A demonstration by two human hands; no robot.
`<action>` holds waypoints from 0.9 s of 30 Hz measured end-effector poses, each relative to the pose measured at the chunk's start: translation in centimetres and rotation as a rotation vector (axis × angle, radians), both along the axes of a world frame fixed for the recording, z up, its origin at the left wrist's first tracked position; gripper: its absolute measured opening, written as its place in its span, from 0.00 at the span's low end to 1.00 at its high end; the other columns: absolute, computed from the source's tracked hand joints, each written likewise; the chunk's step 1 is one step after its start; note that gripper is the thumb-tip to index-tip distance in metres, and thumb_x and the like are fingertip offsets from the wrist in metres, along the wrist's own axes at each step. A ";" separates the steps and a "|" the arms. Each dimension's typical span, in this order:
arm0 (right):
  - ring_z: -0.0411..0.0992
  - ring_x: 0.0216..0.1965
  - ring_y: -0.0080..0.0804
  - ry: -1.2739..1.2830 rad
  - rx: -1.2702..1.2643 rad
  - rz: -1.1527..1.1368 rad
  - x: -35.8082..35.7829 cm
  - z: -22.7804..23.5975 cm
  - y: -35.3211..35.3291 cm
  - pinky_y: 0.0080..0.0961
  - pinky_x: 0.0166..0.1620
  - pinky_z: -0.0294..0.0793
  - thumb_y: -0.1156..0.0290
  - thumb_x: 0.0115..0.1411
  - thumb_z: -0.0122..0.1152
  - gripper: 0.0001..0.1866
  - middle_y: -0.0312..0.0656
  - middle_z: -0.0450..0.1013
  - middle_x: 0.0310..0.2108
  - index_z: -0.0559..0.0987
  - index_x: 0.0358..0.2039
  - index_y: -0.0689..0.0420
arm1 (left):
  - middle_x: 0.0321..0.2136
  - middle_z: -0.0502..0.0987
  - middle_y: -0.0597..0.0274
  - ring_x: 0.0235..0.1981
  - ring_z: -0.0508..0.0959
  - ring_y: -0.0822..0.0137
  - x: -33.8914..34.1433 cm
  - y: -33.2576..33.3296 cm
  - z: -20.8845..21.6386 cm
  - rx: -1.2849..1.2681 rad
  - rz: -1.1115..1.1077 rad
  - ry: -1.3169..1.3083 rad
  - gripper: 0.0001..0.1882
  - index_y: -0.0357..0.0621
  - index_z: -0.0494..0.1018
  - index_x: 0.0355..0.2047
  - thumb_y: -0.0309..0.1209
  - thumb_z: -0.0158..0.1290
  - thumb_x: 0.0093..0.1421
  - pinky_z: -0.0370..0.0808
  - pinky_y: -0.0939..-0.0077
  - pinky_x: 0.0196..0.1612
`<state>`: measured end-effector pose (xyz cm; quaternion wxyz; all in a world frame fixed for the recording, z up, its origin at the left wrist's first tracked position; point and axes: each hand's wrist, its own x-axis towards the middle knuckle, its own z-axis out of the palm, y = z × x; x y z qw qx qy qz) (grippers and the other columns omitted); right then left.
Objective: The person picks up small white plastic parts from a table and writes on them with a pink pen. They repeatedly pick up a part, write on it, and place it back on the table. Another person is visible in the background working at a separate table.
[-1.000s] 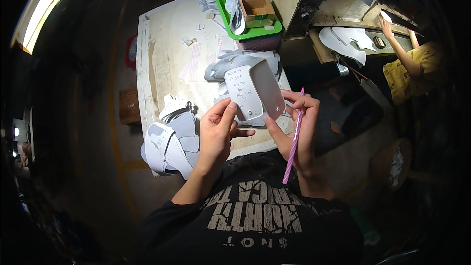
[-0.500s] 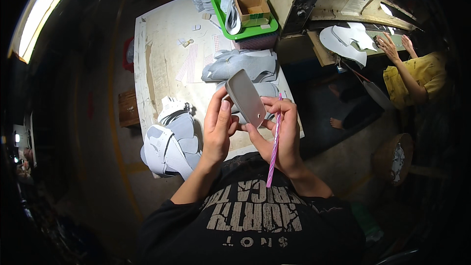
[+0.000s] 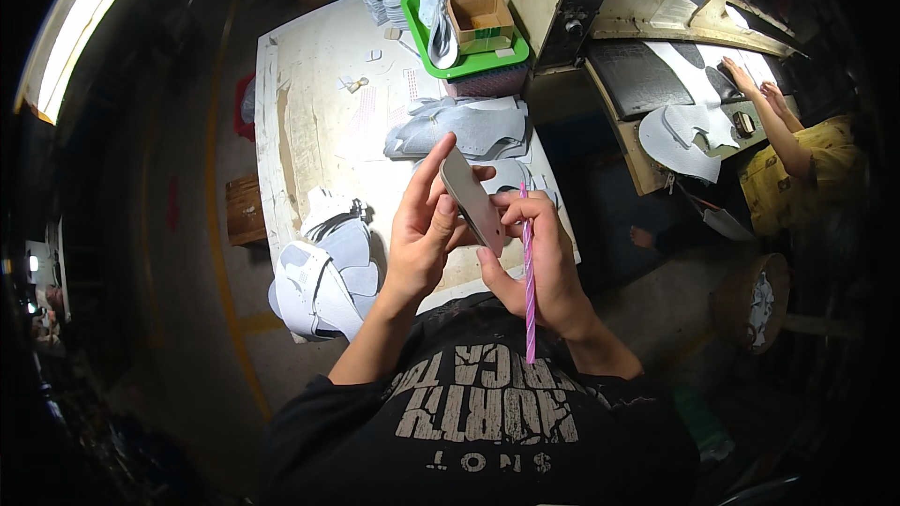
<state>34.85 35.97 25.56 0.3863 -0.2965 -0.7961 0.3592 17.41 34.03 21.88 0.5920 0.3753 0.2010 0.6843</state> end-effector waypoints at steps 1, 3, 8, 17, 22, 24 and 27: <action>0.72 0.48 0.35 0.020 -0.052 -0.003 0.0 0.1 0.1 0.32 0.49 0.77 0.82 0.55 0.68 0.24 0.54 0.67 0.51 0.65 0.47 0.61 | 0.60 0.69 0.41 0.53 0.79 0.57 0.0 0.1 -0.2 -0.036 -0.003 -0.017 0.33 0.50 0.47 0.75 0.38 0.46 0.74 0.83 0.62 0.51; 0.72 0.46 0.35 -0.013 0.009 0.008 0.2 0.3 0.6 0.32 0.48 0.76 0.80 0.55 0.70 0.24 0.54 0.68 0.50 0.65 0.47 0.60 | 0.60 0.69 0.41 0.52 0.79 0.58 0.0 0.4 -0.2 -0.040 -0.022 -0.040 0.33 0.50 0.48 0.74 0.38 0.47 0.74 0.82 0.61 0.51; 0.70 0.45 0.33 -0.037 0.051 0.016 0.8 1.3 2.6 0.32 0.49 0.72 0.72 0.66 0.58 0.16 0.54 0.72 0.47 0.66 0.49 0.62 | 0.61 0.68 0.40 0.49 0.79 0.60 0.6 1.2 0.8 -0.163 0.008 -0.160 0.35 0.53 0.47 0.74 0.39 0.49 0.73 0.82 0.57 0.51; 0.70 0.27 0.27 0.387 -0.243 0.052 0.4 2.9 4.4 0.21 0.31 0.73 0.65 0.74 0.37 0.15 0.52 0.73 0.38 0.69 0.44 0.64 | 0.61 0.65 0.52 0.61 0.68 0.60 2.0 0.7 2.7 -0.317 -0.146 -0.157 0.32 0.51 0.47 0.74 0.41 0.43 0.75 0.72 0.57 0.60; 0.64 0.18 0.19 0.476 -0.327 0.001 -1.0 2.5 4.4 0.18 0.24 0.69 0.67 0.75 0.42 0.14 0.44 0.71 0.25 0.68 0.34 0.62 | 0.46 0.72 0.61 0.40 0.72 0.74 2.9 -0.1 2.7 -0.355 -0.217 -0.149 0.32 0.48 0.48 0.74 0.43 0.42 0.75 0.70 0.79 0.41; 0.66 0.18 0.17 0.438 -0.368 -0.101 -1.4 2.1 4.2 0.16 0.24 0.67 0.70 0.74 0.47 0.13 0.39 0.73 0.25 0.70 0.30 0.61 | 0.37 0.73 0.66 0.27 0.69 0.80 2.6 -0.3 2.6 -0.361 -0.218 -0.092 0.32 0.47 0.48 0.74 0.43 0.40 0.75 0.65 0.86 0.28; 0.67 0.18 0.16 0.403 -0.240 -0.077 -1.6 1.6 4.3 0.17 0.22 0.65 0.68 0.75 0.46 0.16 0.38 0.72 0.23 0.69 0.28 0.60 | 0.27 0.69 0.72 0.17 0.57 0.83 3.0 -0.3 2.3 -0.394 -0.189 -0.049 0.31 0.45 0.50 0.73 0.44 0.38 0.75 0.50 0.87 0.20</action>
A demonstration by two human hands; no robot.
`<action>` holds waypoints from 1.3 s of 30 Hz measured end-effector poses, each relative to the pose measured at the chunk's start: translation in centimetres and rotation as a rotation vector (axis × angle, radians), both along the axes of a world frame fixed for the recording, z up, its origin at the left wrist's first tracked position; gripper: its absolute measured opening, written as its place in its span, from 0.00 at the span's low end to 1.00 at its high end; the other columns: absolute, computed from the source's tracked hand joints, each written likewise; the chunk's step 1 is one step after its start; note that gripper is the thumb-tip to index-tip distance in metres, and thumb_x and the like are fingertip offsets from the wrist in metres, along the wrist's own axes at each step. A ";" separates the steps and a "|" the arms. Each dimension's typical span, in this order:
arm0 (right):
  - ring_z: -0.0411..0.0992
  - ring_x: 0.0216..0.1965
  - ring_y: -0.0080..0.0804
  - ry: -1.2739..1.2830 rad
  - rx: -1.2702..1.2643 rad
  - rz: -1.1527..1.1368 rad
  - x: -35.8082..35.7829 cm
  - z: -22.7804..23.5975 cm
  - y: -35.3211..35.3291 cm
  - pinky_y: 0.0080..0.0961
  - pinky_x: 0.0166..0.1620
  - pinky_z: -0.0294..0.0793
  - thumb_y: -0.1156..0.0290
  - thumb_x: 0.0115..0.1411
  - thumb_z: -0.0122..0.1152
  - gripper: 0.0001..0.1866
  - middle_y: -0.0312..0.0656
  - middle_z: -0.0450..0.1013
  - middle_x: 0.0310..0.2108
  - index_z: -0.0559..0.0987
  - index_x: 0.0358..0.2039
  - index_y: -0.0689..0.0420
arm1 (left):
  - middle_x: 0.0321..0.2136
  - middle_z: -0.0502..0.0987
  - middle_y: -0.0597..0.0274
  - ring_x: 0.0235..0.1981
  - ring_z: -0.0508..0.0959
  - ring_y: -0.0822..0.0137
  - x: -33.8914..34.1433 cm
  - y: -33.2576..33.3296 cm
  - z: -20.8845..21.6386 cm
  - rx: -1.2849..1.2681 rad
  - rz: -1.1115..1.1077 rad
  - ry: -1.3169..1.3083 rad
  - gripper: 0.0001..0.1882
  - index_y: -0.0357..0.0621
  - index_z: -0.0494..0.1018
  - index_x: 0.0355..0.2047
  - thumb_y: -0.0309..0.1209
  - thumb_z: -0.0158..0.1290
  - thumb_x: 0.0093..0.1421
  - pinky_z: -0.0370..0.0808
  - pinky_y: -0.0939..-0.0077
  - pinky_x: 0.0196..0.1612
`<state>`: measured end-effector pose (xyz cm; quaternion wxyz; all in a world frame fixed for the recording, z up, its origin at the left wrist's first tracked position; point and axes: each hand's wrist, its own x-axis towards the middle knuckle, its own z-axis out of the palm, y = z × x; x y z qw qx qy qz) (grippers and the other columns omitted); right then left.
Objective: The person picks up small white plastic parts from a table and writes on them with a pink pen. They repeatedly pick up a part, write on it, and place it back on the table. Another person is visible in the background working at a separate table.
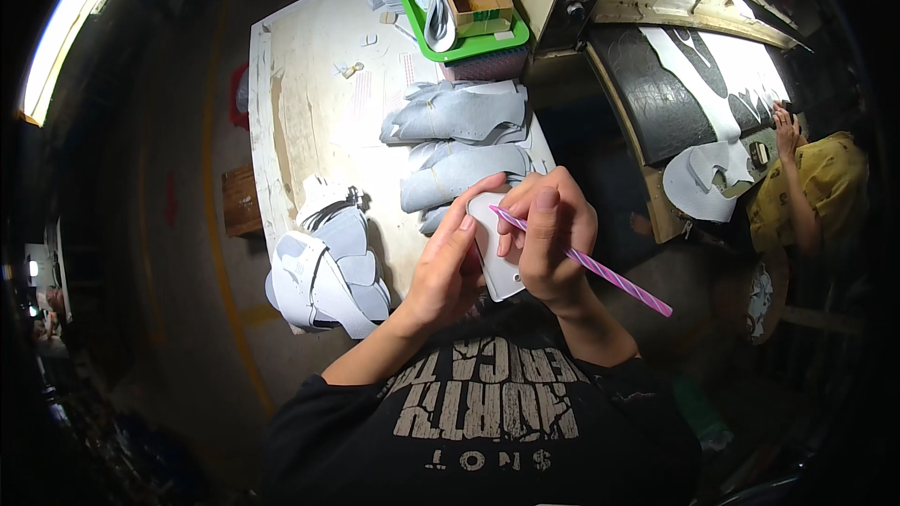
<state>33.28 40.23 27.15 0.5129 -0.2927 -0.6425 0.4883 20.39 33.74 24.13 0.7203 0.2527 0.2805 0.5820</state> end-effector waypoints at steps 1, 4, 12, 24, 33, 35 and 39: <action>0.67 0.18 0.16 0.009 0.050 -0.001 0.0 -0.1 0.0 0.18 0.22 0.65 0.68 0.75 0.46 0.16 0.38 0.72 0.22 0.69 0.28 0.60 | 0.29 0.70 0.71 0.18 0.58 0.84 0.2 0.0 -0.1 -0.004 0.021 -0.023 0.31 0.44 0.50 0.73 0.44 0.38 0.75 0.51 0.87 0.20; 0.70 0.17 0.25 -0.152 0.215 -0.091 0.0 -0.4 0.1 0.22 0.22 0.66 0.71 0.74 0.47 0.16 0.39 0.70 0.18 0.70 0.26 0.61 | 0.37 0.74 0.66 0.24 0.64 0.83 0.9 0.1 -0.2 -0.010 0.057 -0.045 0.31 0.42 0.51 0.73 0.44 0.37 0.76 0.57 0.87 0.25; 0.71 0.16 0.38 -0.332 0.416 -0.165 -0.5 -1.2 0.6 0.30 0.22 0.69 0.70 0.71 0.50 0.15 0.43 0.68 0.17 0.71 0.25 0.61 | 0.62 0.67 0.52 0.63 0.67 0.65 1.4 -0.2 0.2 0.021 0.112 -0.043 0.28 0.34 0.51 0.72 0.38 0.34 0.78 0.61 0.73 0.67; 0.71 0.16 0.32 -0.355 0.459 -0.208 -0.5 -1.0 0.2 0.24 0.21 0.67 0.69 0.74 0.45 0.19 0.42 0.71 0.17 0.69 0.23 0.62 | 0.61 0.68 0.51 0.61 0.69 0.67 1.1 -0.5 0.5 0.099 0.117 0.065 0.28 0.32 0.52 0.71 0.37 0.33 0.78 0.64 0.75 0.64; 0.70 0.15 0.30 -0.321 0.442 -0.212 -0.7 0.0 -0.1 0.23 0.21 0.67 0.69 0.74 0.43 0.20 0.42 0.72 0.17 0.69 0.23 0.62 | 0.63 0.66 0.51 0.63 0.67 0.67 0.8 -0.7 0.7 0.116 0.117 0.110 0.28 0.31 0.52 0.71 0.38 0.32 0.78 0.62 0.74 0.66; 0.70 0.15 0.29 -0.249 0.399 -0.211 -0.9 0.1 -0.1 0.23 0.21 0.67 0.69 0.74 0.43 0.19 0.41 0.72 0.17 0.69 0.23 0.61 | 0.63 0.66 0.51 0.63 0.67 0.66 0.6 -0.7 0.8 0.146 0.120 0.162 0.28 0.31 0.52 0.71 0.37 0.32 0.78 0.62 0.74 0.66; 0.70 0.16 0.27 -0.315 0.449 -0.236 -1.0 0.2 -0.2 0.22 0.21 0.66 0.70 0.74 0.42 0.19 0.40 0.71 0.17 0.68 0.24 0.61 | 0.63 0.66 0.50 0.63 0.66 0.66 0.7 -0.9 1.0 0.153 0.129 0.128 0.28 0.31 0.53 0.71 0.37 0.32 0.78 0.61 0.74 0.66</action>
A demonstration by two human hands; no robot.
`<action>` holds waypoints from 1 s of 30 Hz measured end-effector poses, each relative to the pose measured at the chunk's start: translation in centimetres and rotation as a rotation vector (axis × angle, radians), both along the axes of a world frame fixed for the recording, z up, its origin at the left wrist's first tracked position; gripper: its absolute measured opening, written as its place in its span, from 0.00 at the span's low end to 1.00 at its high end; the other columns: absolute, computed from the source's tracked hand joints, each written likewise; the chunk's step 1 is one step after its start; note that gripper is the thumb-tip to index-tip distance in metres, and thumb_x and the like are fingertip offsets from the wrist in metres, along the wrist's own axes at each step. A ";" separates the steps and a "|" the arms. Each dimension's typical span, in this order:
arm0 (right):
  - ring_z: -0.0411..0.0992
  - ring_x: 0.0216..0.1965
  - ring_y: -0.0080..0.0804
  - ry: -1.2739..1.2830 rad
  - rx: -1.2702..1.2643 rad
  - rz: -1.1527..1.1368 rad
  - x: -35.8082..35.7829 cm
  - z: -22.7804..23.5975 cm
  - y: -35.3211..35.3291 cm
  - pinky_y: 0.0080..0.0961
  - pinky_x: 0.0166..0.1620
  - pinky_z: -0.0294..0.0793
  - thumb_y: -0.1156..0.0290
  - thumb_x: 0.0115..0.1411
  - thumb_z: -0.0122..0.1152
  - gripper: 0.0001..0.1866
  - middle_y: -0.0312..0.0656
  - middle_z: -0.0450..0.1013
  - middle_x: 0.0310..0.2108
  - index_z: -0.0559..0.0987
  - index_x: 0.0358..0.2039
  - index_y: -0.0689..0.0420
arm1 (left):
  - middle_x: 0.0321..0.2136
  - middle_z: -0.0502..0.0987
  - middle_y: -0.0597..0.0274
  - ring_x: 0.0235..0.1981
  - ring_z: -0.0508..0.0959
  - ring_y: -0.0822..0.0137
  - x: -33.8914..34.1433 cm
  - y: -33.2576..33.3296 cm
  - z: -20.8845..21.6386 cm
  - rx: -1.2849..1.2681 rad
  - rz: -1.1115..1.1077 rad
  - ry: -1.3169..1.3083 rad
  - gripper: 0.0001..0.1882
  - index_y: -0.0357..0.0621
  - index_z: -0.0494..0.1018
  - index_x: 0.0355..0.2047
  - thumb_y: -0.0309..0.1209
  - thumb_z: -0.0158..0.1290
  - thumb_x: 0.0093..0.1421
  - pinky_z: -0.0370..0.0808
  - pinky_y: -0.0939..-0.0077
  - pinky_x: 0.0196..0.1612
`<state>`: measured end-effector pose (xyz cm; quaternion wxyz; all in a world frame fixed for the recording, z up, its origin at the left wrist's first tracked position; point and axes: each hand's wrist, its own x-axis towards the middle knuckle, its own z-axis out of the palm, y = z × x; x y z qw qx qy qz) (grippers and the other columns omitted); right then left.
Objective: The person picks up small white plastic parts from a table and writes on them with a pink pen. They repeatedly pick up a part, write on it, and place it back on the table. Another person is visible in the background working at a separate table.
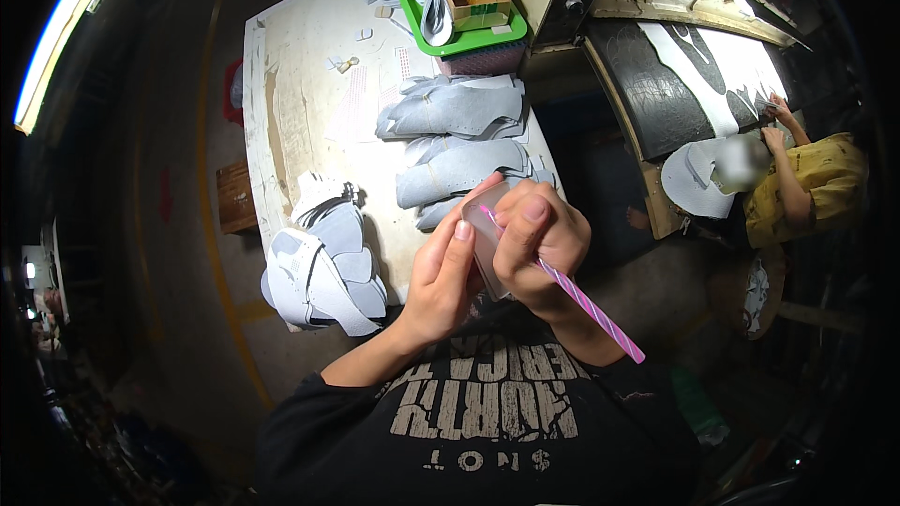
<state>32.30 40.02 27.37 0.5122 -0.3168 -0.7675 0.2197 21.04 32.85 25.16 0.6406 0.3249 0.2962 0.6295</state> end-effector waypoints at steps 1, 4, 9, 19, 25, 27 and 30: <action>0.70 0.16 0.27 0.035 -0.008 -0.010 -0.1 0.0 -0.1 0.22 0.21 0.66 0.70 0.74 0.42 0.19 0.40 0.71 0.17 0.68 0.24 0.61 | 0.64 0.66 0.50 0.64 0.66 0.66 -0.1 0.0 0.0 -0.007 0.009 0.024 0.28 0.31 0.53 0.71 0.37 0.32 0.78 0.61 0.74 0.66; 0.69 0.16 0.25 0.096 -0.033 -0.044 -0.3 0.0 -0.3 0.21 0.21 0.66 0.69 0.74 0.42 0.19 0.40 0.71 0.17 0.68 0.24 0.61 | 0.64 0.65 0.50 0.64 0.66 0.66 -0.2 -0.1 0.2 -0.005 0.015 0.071 0.28 0.31 0.53 0.71 0.36 0.32 0.78 0.61 0.74 0.67; 0.69 0.16 0.24 0.058 -0.033 -0.010 0.0 0.2 -0.4 0.20 0.22 0.66 0.69 0.75 0.42 0.19 0.40 0.71 0.17 0.68 0.24 0.61 | 0.65 0.64 0.50 0.65 0.65 0.66 -0.4 -0.3 0.3 0.006 0.004 0.080 0.28 0.31 0.53 0.71 0.36 0.32 0.78 0.61 0.74 0.67; 0.68 0.15 0.23 0.115 -0.050 -0.017 -0.2 0.2 -0.3 0.20 0.21 0.65 0.68 0.75 0.40 0.21 0.39 0.71 0.17 0.68 0.24 0.60 | 0.65 0.64 0.50 0.64 0.66 0.67 -0.4 -0.3 0.3 0.015 -0.002 0.030 0.28 0.31 0.53 0.71 0.36 0.32 0.78 0.61 0.74 0.66; 0.67 0.15 0.22 0.105 -0.025 -0.049 -0.4 0.1 -0.3 0.19 0.20 0.64 0.67 0.76 0.40 0.21 0.39 0.70 0.16 0.68 0.23 0.61 | 0.65 0.65 0.50 0.63 0.66 0.67 -0.5 -0.4 0.7 0.006 0.001 0.049 0.27 0.32 0.52 0.71 0.36 0.32 0.78 0.62 0.74 0.66; 0.67 0.15 0.23 0.094 -0.030 -0.063 -0.4 0.2 -0.5 0.19 0.20 0.64 0.67 0.76 0.41 0.22 0.39 0.70 0.16 0.68 0.23 0.61 | 0.64 0.65 0.51 0.63 0.66 0.67 -0.4 -0.6 0.8 -0.007 0.004 0.028 0.27 0.32 0.53 0.71 0.36 0.32 0.78 0.62 0.74 0.65; 0.67 0.16 0.23 0.085 -0.026 -0.073 -0.5 0.1 -0.6 0.20 0.20 0.63 0.68 0.76 0.40 0.21 0.38 0.69 0.16 0.68 0.23 0.61 | 0.65 0.65 0.51 0.63 0.66 0.67 -0.5 -0.6 0.8 0.010 0.018 0.068 0.27 0.32 0.53 0.71 0.36 0.32 0.78 0.62 0.74 0.66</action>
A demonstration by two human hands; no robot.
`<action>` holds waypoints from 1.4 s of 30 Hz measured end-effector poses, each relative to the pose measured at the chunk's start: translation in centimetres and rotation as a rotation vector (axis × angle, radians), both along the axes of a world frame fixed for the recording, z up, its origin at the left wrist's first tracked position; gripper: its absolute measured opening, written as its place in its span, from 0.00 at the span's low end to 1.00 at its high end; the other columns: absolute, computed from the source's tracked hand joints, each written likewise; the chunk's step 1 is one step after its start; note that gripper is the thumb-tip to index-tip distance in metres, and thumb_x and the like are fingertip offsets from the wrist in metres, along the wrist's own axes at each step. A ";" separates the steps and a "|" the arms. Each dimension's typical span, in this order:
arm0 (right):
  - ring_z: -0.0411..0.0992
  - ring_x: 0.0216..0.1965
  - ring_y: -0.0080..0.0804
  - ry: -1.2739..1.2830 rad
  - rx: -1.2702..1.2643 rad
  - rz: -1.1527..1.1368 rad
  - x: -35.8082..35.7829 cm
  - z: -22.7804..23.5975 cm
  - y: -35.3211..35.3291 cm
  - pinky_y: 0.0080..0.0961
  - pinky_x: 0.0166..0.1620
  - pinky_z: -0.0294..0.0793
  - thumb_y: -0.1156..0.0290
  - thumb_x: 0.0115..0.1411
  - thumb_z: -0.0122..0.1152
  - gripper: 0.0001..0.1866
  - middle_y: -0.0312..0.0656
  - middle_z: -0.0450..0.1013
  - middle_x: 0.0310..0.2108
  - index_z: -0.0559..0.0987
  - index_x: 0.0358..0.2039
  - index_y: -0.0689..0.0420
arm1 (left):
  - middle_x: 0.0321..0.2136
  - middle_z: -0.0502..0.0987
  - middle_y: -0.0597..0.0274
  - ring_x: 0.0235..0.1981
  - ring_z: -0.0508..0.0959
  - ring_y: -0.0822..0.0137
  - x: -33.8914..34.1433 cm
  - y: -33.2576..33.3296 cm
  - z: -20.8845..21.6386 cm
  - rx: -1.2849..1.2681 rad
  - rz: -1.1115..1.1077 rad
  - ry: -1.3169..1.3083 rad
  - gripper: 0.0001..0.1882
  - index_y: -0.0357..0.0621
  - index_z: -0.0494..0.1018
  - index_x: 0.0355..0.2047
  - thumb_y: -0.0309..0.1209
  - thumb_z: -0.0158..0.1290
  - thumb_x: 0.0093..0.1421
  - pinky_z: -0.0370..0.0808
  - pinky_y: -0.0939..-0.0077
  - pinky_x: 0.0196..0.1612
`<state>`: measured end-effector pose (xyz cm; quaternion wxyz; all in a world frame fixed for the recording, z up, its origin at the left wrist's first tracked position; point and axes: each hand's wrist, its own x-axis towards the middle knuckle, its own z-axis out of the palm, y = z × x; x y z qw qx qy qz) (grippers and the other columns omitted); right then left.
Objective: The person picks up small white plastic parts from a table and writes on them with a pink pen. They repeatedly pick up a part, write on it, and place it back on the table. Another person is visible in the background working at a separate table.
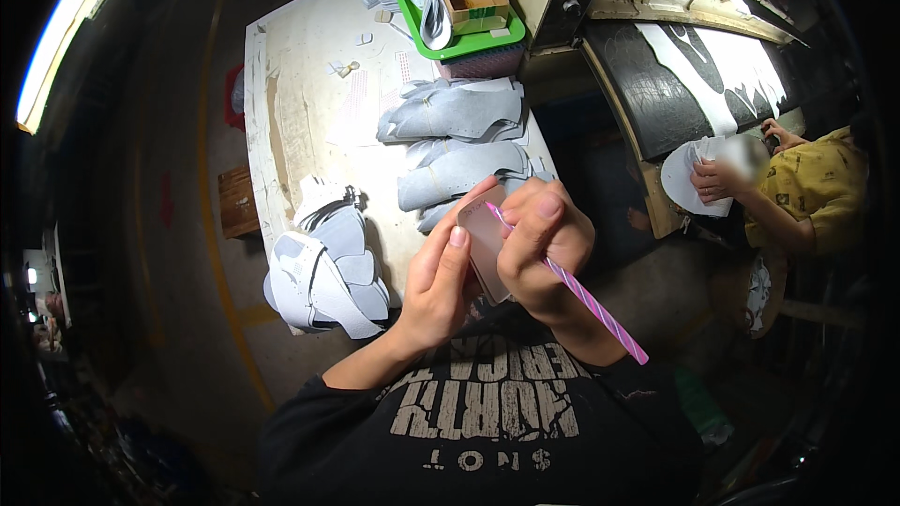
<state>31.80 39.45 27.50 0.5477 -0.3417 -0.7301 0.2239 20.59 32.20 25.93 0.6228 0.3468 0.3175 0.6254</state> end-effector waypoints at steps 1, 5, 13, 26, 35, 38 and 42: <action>0.67 0.16 0.22 0.008 -0.007 -0.004 0.0 0.0 0.0 0.20 0.20 0.62 0.68 0.76 0.40 0.21 0.38 0.69 0.16 0.68 0.23 0.61 | 0.65 0.65 0.51 0.63 0.66 0.67 0.0 0.0 -0.1 0.011 0.000 -0.002 0.27 0.32 0.53 0.71 0.36 0.32 0.78 0.62 0.74 0.66; 0.66 0.16 0.22 -0.037 0.004 -0.019 0.0 -0.2 0.1 0.20 0.20 0.62 0.69 0.76 0.38 0.21 0.38 0.68 0.16 0.67 0.24 0.60 | 0.64 0.65 0.50 0.63 0.67 0.66 0.1 0.1 -0.3 0.009 0.026 0.007 0.27 0.32 0.53 0.71 0.36 0.32 0.78 0.63 0.73 0.65; 0.67 0.15 0.25 -0.033 -0.065 0.193 1.0 -0.1 -0.2 0.22 0.22 0.67 0.66 0.75 0.41 0.21 0.39 0.69 0.16 0.67 0.23 0.61 | 0.60 0.68 0.51 0.59 0.70 0.67 0.2 0.0 0.1 -0.083 0.038 -0.059 0.27 0.33 0.55 0.70 0.37 0.32 0.78 0.66 0.73 0.63; 0.69 0.15 0.29 -0.035 -0.001 0.202 0.5 -0.5 -0.3 0.23 0.22 0.67 0.68 0.74 0.44 0.20 0.41 0.70 0.17 0.69 0.23 0.61 | 0.60 0.69 0.50 0.59 0.69 0.67 0.0 -0.1 -0.6 -0.004 0.072 0.025 0.27 0.34 0.56 0.70 0.37 0.32 0.78 0.65 0.74 0.63; 0.69 0.16 0.26 -0.020 -0.007 0.189 0.5 -0.6 -0.5 0.22 0.26 0.71 0.68 0.74 0.43 0.20 0.40 0.72 0.17 0.69 0.22 0.61 | 0.62 0.67 0.47 0.62 0.68 0.63 -0.1 -0.2 -0.6 0.007 0.068 0.044 0.27 0.32 0.55 0.70 0.36 0.32 0.78 0.63 0.71 0.65; 0.70 0.16 0.34 -0.030 -0.004 0.195 0.6 -0.7 -0.4 0.26 0.23 0.70 0.73 0.70 0.47 0.16 0.42 0.69 0.17 0.70 0.23 0.61 | 0.63 0.66 0.45 0.63 0.68 0.62 -0.1 -0.2 -0.6 0.004 0.065 0.043 0.27 0.31 0.55 0.70 0.36 0.32 0.78 0.63 0.71 0.66; 0.70 0.16 0.37 -0.005 0.022 0.219 0.6 -0.8 -0.3 0.29 0.22 0.69 0.75 0.69 0.50 0.14 0.42 0.68 0.17 0.70 0.23 0.61 | 0.63 0.66 0.45 0.63 0.68 0.62 -0.2 -0.3 -0.4 0.004 0.055 0.059 0.27 0.31 0.55 0.70 0.35 0.31 0.78 0.63 0.71 0.66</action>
